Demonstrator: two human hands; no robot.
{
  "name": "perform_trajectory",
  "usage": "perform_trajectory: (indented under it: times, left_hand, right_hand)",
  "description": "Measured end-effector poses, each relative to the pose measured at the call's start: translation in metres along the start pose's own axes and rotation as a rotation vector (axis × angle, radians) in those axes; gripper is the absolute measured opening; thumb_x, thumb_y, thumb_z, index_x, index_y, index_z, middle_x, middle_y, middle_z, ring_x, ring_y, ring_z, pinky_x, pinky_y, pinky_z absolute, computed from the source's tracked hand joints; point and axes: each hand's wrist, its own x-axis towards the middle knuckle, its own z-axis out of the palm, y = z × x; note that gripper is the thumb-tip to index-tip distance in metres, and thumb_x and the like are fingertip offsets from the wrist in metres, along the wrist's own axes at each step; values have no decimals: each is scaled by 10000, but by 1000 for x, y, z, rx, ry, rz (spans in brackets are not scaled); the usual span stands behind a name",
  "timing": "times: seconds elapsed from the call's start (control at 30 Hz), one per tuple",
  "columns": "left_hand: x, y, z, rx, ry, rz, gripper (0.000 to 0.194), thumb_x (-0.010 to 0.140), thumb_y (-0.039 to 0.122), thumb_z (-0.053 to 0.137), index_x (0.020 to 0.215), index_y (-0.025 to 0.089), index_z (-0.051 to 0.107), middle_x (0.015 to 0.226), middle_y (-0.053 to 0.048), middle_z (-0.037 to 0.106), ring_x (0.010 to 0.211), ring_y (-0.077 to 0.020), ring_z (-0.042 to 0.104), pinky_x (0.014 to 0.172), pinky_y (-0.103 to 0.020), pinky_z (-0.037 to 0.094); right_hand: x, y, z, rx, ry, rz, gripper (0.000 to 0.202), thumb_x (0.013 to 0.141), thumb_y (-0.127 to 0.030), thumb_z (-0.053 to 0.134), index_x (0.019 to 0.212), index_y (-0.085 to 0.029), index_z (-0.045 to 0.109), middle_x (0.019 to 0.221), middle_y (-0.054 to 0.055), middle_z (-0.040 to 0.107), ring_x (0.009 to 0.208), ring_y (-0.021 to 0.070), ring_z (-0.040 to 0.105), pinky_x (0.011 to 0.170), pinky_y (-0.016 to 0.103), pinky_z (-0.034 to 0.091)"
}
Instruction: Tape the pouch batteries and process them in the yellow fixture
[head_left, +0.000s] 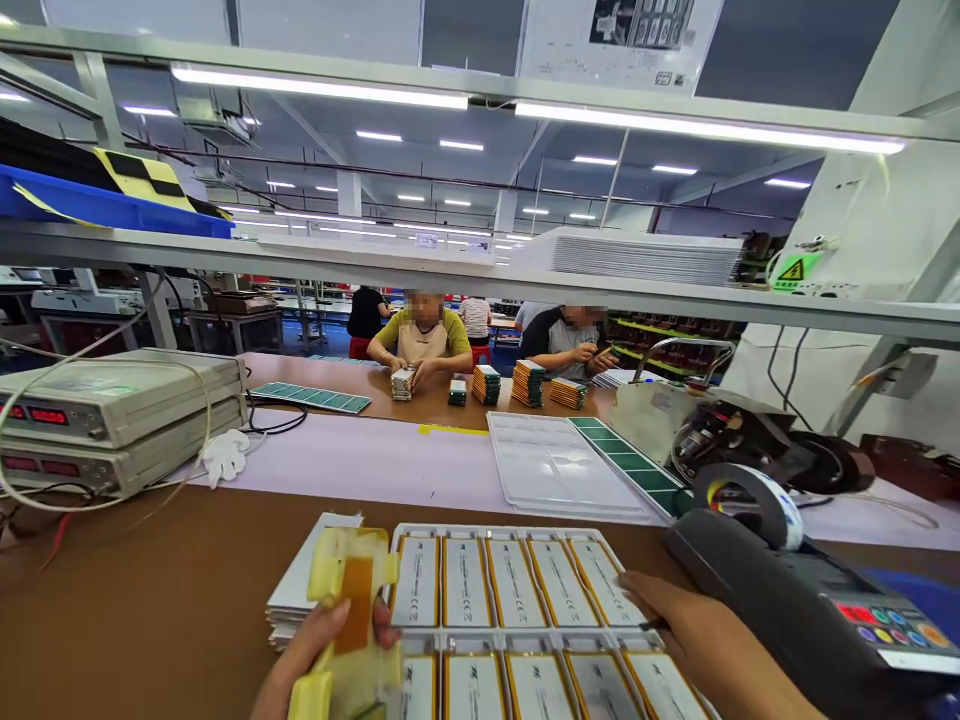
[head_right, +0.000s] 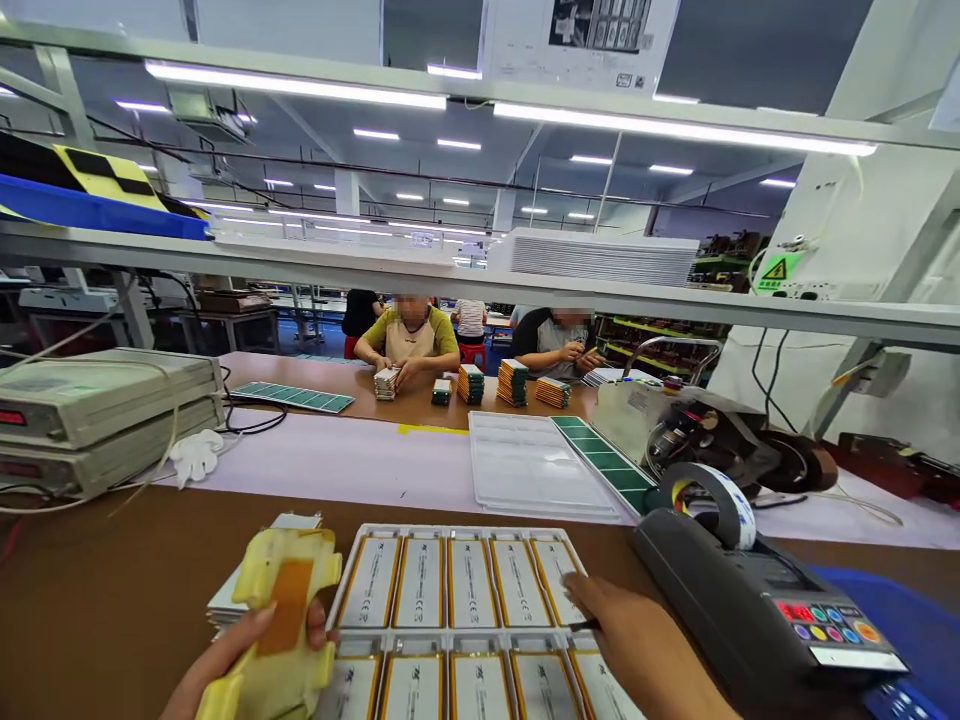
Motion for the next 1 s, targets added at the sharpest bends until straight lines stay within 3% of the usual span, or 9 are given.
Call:
perform_trajectory:
  times: [0.1,0.17,0.27,0.43,0.63,0.73,0.87,1.0]
  left_hand:
    - [-6,4,0,6,-40,7,313,669,299,580,896,86,611,831,-135,626,723,-267,587,618,-380,485]
    - [-4,3,2,22,-60,27,337,677,287,558,923,61,600,844,-157,626,711,-282,592,592,-384,486]
    - [2,-2,9,27,-6,43,342,686,263,560,978,86,575,846,-143,639,732,-282,607,617,-389,495]
    - [6,-20,20,114,159,58,411,702,278,583,1077,120,525,857,-107,651,761,-265,620,701,-392,501]
    - [2,-48,10,238,354,91,496,681,268,622,1141,135,492,899,-93,655,802,-246,624,710,-340,511]
    - [2,-51,10,263,345,82,515,667,284,638,1138,131,497,929,-114,648,832,-269,616,722,-363,508]
    - [3,-48,16,239,348,-5,483,677,307,619,1100,99,516,865,-142,655,793,-310,618,687,-426,506]
    - [7,-53,19,224,312,29,442,668,293,635,1063,120,536,898,-117,656,835,-285,613,731,-385,504]
  right_hand:
    - [-38,45,41,84,-6,336,378,716,-242,385,1046,-220,570,1118,49,578,1016,216,534,835,293,426]
    - [-52,64,59,144,-17,421,391,727,-296,388,1064,-190,558,1151,76,549,1047,223,511,859,300,411]
    - [-60,69,73,221,-77,430,408,748,-342,380,1093,-192,537,1173,84,521,1033,232,518,824,308,421]
    - [-63,53,65,249,-112,462,431,771,-259,336,1178,-213,470,1220,76,478,1028,226,518,781,312,425]
    - [-63,48,56,226,-178,477,497,757,-183,333,1249,-182,402,1267,80,437,1079,223,478,763,303,419]
    - [-62,46,54,213,-196,500,453,767,-183,323,1204,-199,441,1199,95,492,1026,231,510,748,314,408]
    - [-58,43,47,213,-238,493,310,760,-148,303,948,-204,544,1027,87,573,900,218,560,691,301,394]
    - [-56,44,38,177,-297,520,234,736,-108,291,790,-191,502,931,84,592,829,218,569,639,304,383]
